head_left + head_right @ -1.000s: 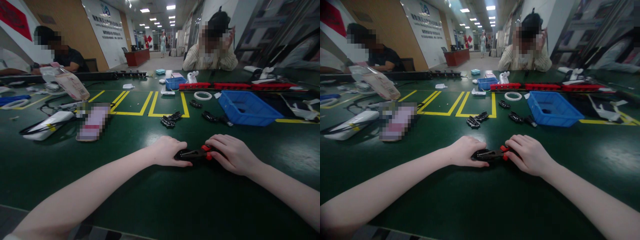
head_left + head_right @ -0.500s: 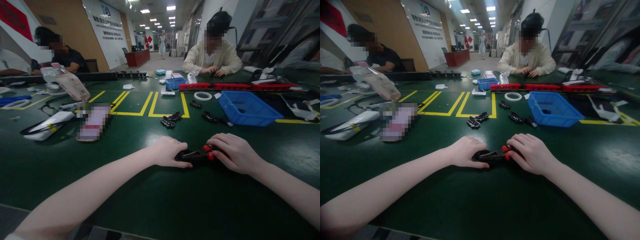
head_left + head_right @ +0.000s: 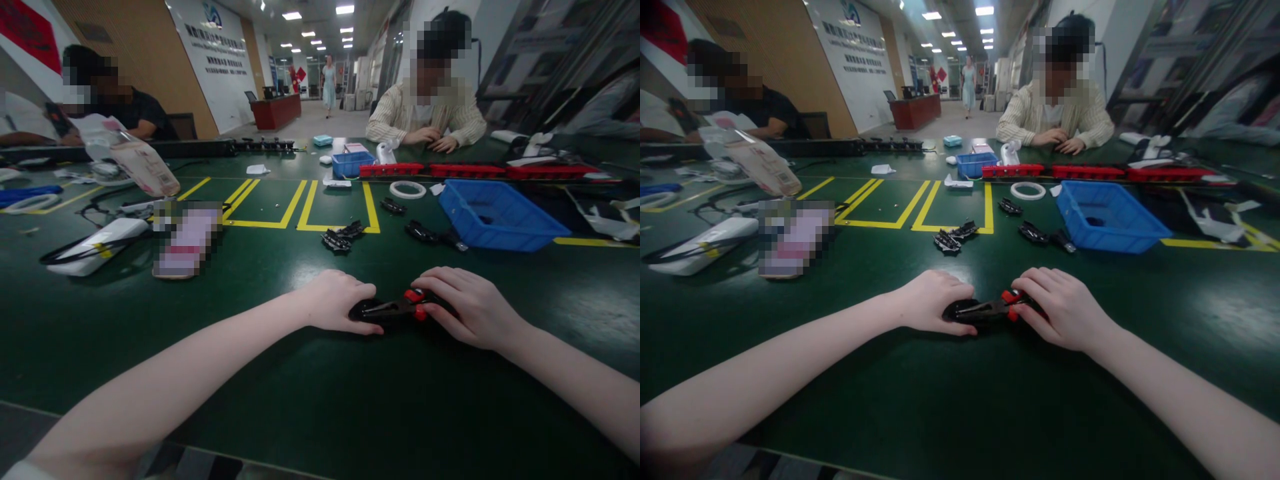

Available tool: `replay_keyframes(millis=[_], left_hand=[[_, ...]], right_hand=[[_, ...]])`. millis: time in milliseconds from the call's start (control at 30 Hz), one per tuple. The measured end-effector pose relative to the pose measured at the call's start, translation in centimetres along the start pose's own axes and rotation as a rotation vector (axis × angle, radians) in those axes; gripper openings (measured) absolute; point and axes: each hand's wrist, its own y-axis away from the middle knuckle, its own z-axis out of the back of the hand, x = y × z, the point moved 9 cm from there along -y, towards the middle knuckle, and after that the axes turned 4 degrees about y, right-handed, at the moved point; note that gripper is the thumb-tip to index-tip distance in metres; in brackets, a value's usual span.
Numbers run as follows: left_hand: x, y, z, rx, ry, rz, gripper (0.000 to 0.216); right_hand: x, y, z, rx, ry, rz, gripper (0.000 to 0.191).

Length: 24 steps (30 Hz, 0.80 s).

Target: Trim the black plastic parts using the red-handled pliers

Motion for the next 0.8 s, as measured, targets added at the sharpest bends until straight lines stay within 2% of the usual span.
replay_keyframes(millis=[800], left_hand=[[-0.08,0.18,-0.08,-0.015,-0.062,-0.022,0.042]], right_hand=[[0.02,-0.14,-0.25,0.022,-0.031,-0.074,0.021]])
